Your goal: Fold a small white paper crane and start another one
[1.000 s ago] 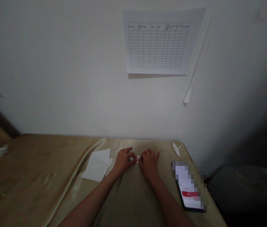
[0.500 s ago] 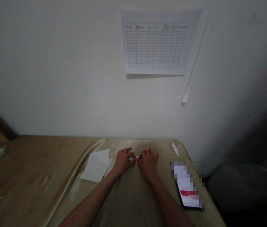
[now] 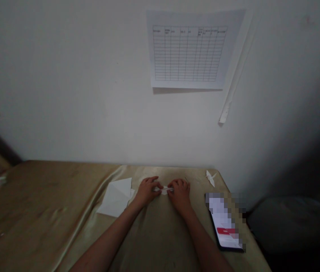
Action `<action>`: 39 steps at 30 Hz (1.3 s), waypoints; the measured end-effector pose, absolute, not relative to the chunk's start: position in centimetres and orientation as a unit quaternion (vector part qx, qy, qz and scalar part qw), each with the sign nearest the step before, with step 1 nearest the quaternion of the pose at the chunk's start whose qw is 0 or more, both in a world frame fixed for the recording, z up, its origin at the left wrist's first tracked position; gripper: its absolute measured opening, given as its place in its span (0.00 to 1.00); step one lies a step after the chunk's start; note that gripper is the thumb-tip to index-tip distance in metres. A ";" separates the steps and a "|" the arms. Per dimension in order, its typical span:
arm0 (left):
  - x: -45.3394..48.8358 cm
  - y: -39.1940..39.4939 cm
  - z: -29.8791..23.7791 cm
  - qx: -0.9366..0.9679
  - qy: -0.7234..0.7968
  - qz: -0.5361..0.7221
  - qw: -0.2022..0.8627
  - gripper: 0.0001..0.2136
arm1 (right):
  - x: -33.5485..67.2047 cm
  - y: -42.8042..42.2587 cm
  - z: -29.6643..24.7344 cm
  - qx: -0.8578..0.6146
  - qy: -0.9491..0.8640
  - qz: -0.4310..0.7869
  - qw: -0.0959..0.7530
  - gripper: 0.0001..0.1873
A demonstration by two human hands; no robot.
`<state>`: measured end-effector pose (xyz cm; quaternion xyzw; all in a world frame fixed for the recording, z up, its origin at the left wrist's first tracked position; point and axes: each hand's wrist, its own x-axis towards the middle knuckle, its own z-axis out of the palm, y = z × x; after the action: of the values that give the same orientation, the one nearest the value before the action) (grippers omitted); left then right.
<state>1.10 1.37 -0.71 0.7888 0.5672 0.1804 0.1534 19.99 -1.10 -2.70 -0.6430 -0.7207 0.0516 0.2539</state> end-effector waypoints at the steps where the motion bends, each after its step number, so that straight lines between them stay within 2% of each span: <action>1: 0.9 1.5 -0.8 0.789 0.566 0.180 0.155 0.11 | 20.0 -1.1 -2.7 -0.642 -0.722 0.051 0.250 0.10; 9: -0.3 1.7 -0.8 0.820 0.512 0.181 0.180 0.13 | 20.6 -1.0 -2.6 -0.634 -0.731 0.069 0.242 0.12; 17: 0.0 1.2 -1.2 0.812 0.532 0.192 0.145 0.11 | 20.7 -2.1 -1.8 -0.582 -0.767 0.044 0.267 0.15; 30: 1.7 0.7 -1.4 0.793 0.551 0.224 0.130 0.08 | 19.8 -1.1 -2.2 -0.613 -0.735 0.053 0.285 0.05; 39: 2.2 0.9 -1.3 0.774 0.577 0.215 0.149 0.09 | 19.7 -1.3 -1.7 -0.617 -0.730 0.050 0.291 0.05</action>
<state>2.21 0.88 -1.30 0.7737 0.5770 0.2154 0.1486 19.74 -1.28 -1.74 -0.6167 -0.7296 0.0498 0.2913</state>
